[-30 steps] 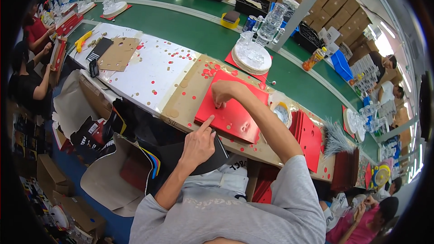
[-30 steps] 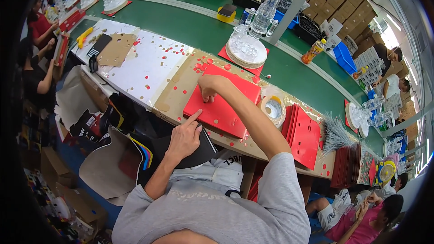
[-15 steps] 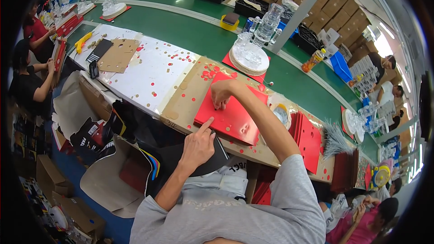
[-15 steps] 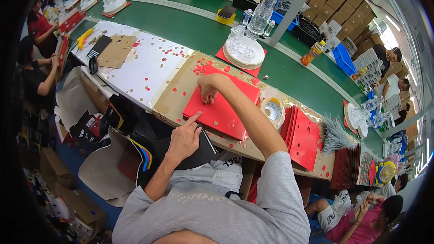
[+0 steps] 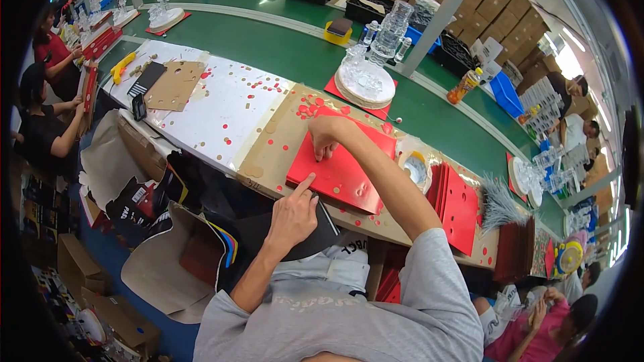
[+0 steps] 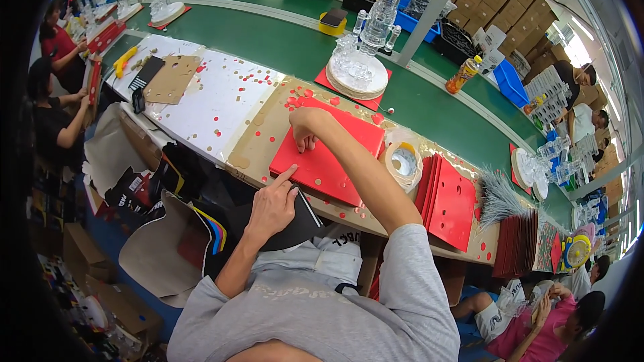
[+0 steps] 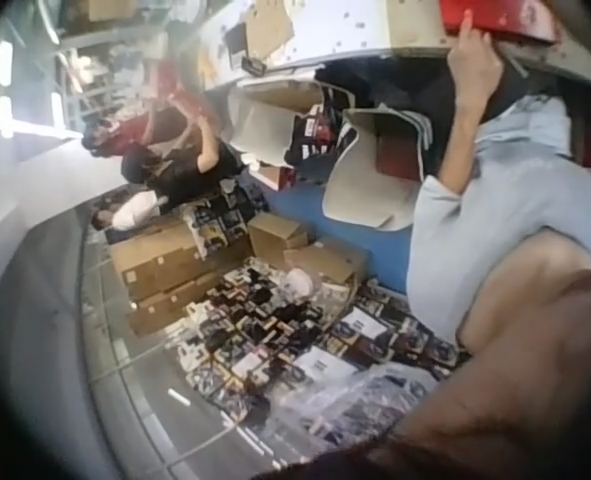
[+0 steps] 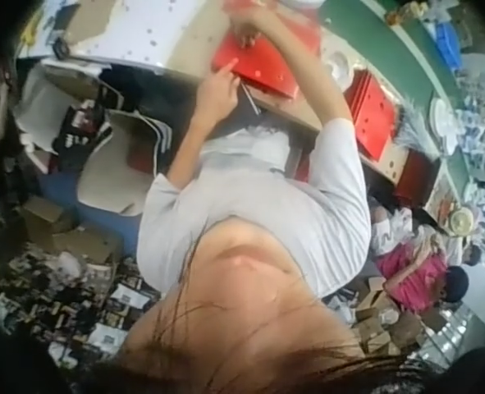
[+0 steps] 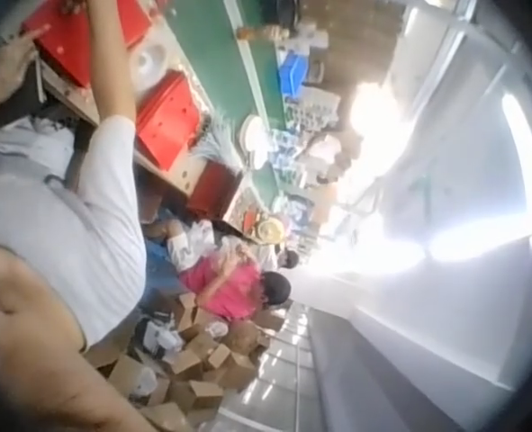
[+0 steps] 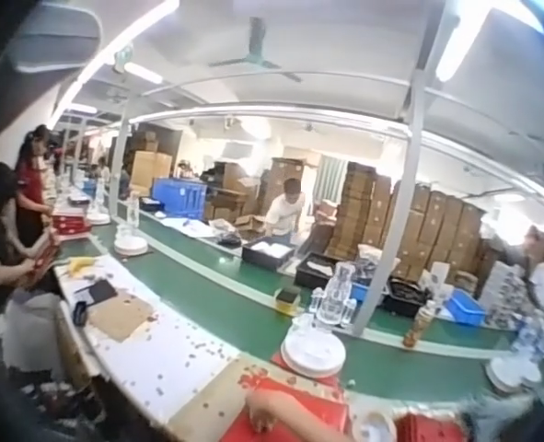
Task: Applying small circular components or labels to red plastic folders on an assembly line.
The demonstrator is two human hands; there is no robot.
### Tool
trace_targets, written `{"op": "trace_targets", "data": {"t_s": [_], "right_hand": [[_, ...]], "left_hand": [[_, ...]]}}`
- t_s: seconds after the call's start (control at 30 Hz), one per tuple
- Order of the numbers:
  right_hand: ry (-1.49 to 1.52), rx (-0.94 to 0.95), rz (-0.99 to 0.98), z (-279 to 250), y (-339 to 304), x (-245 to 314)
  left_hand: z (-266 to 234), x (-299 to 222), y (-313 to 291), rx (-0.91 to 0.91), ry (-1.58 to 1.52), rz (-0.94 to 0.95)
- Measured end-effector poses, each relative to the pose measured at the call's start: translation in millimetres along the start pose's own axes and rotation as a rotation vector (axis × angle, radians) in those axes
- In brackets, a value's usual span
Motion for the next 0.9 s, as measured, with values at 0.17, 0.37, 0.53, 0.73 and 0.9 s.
{"op": "trace_targets", "data": {"t_s": [0.17, 0.37, 0.53, 0.73, 0.9], "right_hand": [[-0.015, -0.012, 0.034, 1, 3, 1], [-0.158, -0.152, 0.084, -17, -14, -1], [0.163, -0.331, -0.088, -35, -10, -64], [-0.017, -0.745, 0.251, -27, -16, -153], [0.140, -0.785, 0.130, -8, -25, -156]], "left_hand": [[2, 1, -1, -0.002, 0.018, -0.001], [0, 0, -3, -0.011, 0.058, 0.000], [9, 0, 1, 0.022, 0.110, 0.032], [15, -8, 6, 0.006, 0.185, 0.094], [16, -9, 3, 0.012, 0.223, 0.088]]}}
Point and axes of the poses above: each hand's wrist, its own y-axis towards the middle knuckle, its own z-axis out of the palm, x = y × z, the point moved 8 cm from there along y, towards the middle knuckle
